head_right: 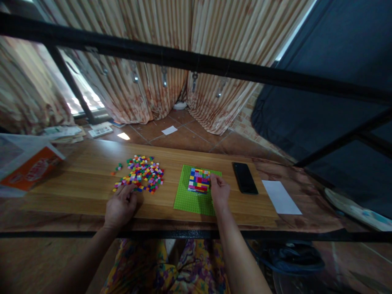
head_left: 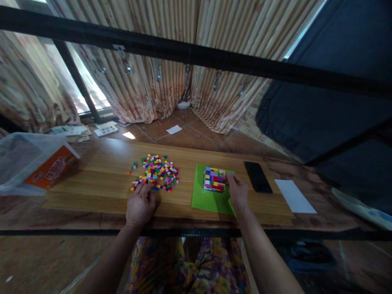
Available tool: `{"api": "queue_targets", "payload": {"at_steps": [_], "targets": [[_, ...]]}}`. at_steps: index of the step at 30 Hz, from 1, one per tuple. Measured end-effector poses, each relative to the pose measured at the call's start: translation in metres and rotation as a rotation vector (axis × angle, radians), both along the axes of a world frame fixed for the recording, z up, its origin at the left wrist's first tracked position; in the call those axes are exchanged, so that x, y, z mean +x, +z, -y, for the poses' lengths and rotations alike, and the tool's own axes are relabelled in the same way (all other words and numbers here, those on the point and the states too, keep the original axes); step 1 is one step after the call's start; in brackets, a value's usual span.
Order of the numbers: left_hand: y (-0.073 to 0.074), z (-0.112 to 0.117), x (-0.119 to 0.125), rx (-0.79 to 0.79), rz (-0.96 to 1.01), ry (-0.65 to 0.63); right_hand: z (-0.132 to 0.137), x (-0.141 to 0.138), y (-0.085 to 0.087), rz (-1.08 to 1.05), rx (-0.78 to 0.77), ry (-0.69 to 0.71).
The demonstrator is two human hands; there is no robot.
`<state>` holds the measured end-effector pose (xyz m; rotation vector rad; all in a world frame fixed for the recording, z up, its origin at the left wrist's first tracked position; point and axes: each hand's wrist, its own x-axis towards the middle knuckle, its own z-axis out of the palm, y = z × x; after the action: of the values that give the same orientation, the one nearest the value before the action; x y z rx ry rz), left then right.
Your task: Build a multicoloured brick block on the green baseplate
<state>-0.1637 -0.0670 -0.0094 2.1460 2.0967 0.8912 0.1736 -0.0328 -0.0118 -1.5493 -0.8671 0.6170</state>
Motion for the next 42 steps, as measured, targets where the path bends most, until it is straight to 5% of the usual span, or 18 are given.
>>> {"api": "queue_targets", "payload": {"at_steps": [4, 13, 28, 35, 39, 42], "targets": [[0.000, 0.001, 0.001, -0.004, 0.011, -0.005, -0.003, -0.003, 0.001, -0.142, -0.038, 0.005], [0.001, 0.001, 0.001, -0.003, 0.027, -0.012, 0.000, -0.012, 0.003, -0.003, 0.020, -0.099], [0.001, 0.004, 0.001, -0.018, 0.121, -0.049, 0.001, -0.017, 0.009, 0.157, -0.066, 0.090], [0.000, 0.005, 0.001, -0.037, 0.124, -0.056, 0.026, -0.048, 0.037, 0.535, 0.099, -0.052], [-0.002, 0.005, 0.001, -0.017, 0.107, -0.049, 0.039, -0.097, 0.048, 0.635, 0.267, 0.228], [-0.002, 0.005, 0.002, -0.010, 0.102, -0.043, 0.037, -0.129, 0.041, 0.689, 0.206, 0.442]]}}
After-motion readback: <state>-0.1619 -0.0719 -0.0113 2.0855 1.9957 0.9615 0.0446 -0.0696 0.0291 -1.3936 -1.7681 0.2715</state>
